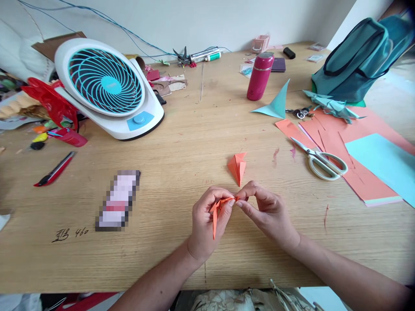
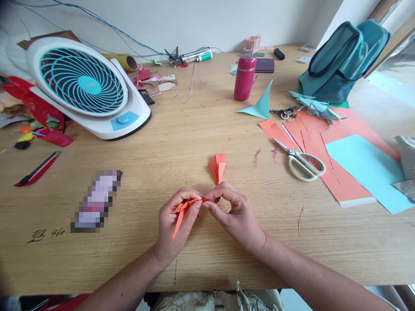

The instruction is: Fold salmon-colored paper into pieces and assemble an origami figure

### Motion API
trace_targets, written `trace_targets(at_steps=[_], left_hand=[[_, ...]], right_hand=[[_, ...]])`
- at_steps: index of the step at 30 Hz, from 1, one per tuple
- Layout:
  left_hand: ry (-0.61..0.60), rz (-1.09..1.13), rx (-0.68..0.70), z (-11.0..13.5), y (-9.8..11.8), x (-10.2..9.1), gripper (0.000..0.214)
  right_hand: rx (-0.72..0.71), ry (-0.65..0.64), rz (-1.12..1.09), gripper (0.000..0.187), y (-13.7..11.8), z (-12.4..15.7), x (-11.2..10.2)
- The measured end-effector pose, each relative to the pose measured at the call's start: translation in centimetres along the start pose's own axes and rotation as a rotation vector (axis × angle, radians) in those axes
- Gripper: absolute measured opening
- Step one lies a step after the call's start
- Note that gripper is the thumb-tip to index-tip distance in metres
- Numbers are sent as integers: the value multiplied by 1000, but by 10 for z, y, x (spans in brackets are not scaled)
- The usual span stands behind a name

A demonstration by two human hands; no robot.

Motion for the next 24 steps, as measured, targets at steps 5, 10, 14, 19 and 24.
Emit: trace_targets(at_steps=[5,10,14,19,24], left_hand=[[30,22,-101,1,-7,0,8],[19,47,-162,1,-14,1,13],[12,43,-163,1,-14,2,13],[31,2,-123,0,-10,-1,11],[7,-18,-107,0,-11,0,7]], right_hand=[[-7,19,18,7,-1,0,-1],[12,-1,-8,8,2,-1,2],[-10,-9,8,7,0,0,2],[0,-2,-26,7,1,0,0],[36,-15,-51,11,6,-2,0]])
Point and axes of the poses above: each hand's wrist, its own z-axis away from the middle knuckle, its own x-axis out of the palm, y = z × x, the point moved 10 cm from there along -z, towards the middle knuckle, and after that the axes turned 8 degrees about z, right-handed, at the moved point
